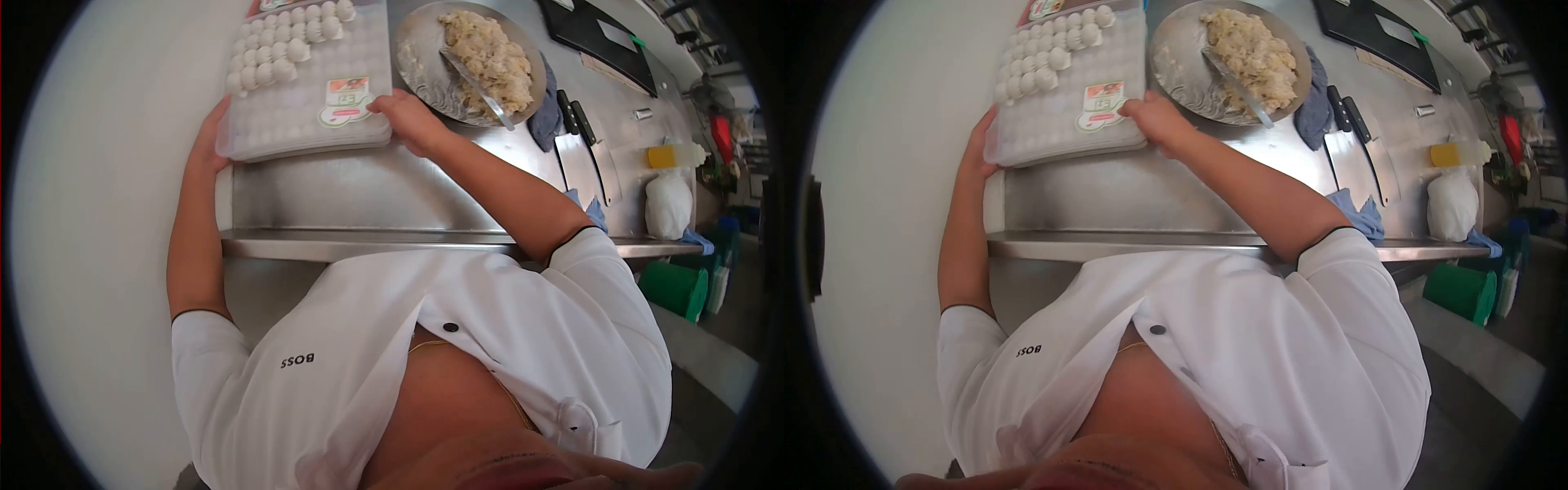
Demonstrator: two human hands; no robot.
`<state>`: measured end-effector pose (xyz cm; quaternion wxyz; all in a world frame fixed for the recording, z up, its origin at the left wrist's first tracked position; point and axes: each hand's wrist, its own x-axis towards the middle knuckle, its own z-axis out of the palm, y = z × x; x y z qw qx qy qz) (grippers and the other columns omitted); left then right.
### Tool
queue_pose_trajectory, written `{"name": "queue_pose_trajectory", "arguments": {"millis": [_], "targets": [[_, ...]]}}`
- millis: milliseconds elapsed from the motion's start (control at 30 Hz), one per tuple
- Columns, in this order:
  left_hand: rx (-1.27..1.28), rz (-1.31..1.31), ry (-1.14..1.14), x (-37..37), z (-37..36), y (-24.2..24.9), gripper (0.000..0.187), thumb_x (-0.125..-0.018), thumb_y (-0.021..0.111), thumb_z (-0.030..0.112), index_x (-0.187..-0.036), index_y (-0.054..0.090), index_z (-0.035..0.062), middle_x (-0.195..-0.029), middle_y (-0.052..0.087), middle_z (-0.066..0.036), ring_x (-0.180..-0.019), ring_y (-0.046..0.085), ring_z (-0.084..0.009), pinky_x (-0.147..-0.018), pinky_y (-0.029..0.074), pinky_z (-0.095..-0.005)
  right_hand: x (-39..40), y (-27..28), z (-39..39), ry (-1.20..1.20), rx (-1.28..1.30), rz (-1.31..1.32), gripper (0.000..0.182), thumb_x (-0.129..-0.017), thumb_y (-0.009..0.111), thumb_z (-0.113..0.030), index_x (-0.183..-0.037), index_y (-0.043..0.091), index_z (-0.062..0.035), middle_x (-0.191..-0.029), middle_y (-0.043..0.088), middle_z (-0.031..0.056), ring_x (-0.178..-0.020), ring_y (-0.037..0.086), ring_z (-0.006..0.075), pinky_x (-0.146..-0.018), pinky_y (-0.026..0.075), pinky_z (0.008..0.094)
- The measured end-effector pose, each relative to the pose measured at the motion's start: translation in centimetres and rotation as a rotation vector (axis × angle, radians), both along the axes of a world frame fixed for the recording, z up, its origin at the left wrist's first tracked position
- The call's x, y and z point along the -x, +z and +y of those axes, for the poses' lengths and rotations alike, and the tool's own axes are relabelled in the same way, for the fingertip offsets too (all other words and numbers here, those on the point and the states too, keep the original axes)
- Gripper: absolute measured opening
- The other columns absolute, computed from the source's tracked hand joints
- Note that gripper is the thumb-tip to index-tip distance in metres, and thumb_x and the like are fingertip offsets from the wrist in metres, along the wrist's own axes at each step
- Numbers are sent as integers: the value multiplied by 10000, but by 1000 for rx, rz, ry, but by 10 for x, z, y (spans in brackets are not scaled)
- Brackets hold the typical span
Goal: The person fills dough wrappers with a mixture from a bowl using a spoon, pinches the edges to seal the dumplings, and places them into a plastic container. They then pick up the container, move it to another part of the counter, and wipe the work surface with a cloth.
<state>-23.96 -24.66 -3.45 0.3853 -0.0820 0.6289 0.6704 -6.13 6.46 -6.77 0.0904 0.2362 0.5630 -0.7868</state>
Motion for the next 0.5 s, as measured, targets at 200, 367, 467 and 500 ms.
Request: {"name": "queue_pose_trajectory", "arguments": {"millis": [200, 367, 467, 500], "targets": [[33, -159, 5, 0, 0, 8, 991, -870, 324, 805, -1428, 407, -9, -1380, 521, -193, -1238, 527, -334, -968, 475, -451, 2, -5, 2, -20, -71, -40, 317, -843, 604, -197, -1098, 585, -10, -1026, 614, 127, -903, 609, 234, -739, 491, 372], [-11, -117, 15, -8, 1, 7, 964, -852, 334, 822, -1475, 376, 88, -1466, 447, -141, -1315, 457, -337, -1008, 429, -527, -1, 8, 9, -11, -85, -51, 356, -863, 598, -264, -1132, 612, -31, -1033, 622, 115, -916, 606, 220, -736, 486, 370], [26, -129, 43, -14, 8, 8, 889, -858, 372, 800, -1442, 424, 132, -1424, 490, -105, -1279, 486, -321, -978, 450, -520, -9, 55, 9, -116, 126, -73, 419, -870, 619, -351, -1163, 615, -51, -1079, 634, 106, -944, 606, 217, -767, 490, 383], [76, -145, 63, -15, 4, 6, 838, -863, 395, 785, -1411, 465, 154, -1373, 541, -88, -1232, 531, -313, -942, 480, -506, -13, 68, 10, -141, 141, -60, 469, -863, 637, -343, -1194, 604, -12, -1120, 638, 139, -1000, 615, 245, -798, 492, 367]]}}
